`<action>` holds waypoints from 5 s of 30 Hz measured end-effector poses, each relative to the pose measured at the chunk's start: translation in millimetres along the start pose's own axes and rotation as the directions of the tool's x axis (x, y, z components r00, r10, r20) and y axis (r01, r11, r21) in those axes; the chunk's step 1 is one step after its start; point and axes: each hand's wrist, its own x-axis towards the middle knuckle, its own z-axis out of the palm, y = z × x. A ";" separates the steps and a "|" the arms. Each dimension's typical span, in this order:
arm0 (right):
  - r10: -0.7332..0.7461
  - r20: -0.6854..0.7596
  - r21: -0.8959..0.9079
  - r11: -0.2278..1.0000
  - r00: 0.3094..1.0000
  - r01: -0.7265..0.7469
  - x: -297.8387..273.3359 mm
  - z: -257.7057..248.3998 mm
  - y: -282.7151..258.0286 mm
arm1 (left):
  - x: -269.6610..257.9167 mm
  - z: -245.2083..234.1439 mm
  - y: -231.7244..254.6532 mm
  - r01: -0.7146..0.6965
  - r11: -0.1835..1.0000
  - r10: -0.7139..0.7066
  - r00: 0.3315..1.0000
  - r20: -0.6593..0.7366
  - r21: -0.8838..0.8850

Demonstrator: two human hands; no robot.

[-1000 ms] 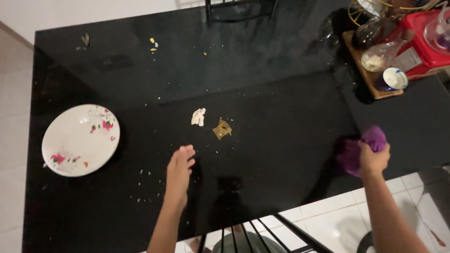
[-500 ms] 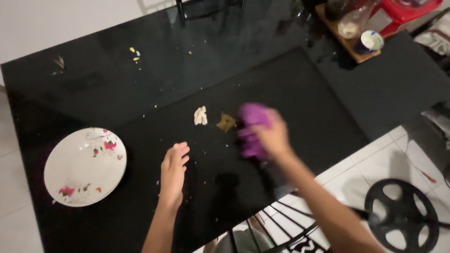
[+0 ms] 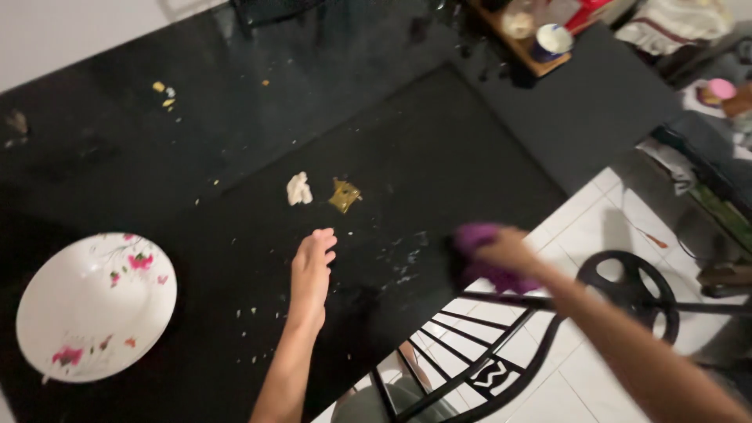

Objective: Cleaning a black dining table by wiping it with a purple cloth and organizing condiment bottles and a tray.

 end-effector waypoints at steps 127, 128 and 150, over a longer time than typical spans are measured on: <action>0.358 -0.339 0.030 0.929 0.870 -0.370 -118.3 257.3 -337.2 | -0.8 -366.4 -149.1 -0.264 0.934 0.341 0.446 -0.827 0.242; 0.209 -0.244 0.285 0.949 0.947 -0.136 -104.1 274.5 -327.0 | 5.4 -372.5 -160.3 -0.312 0.949 0.156 0.570 -0.806 -0.037; 0.457 -0.548 0.078 0.862 0.701 -0.501 -181.9 303.5 -424.5 | 46.3 -420.8 -120.2 0.070 0.861 -0.146 0.983 -0.113 -0.505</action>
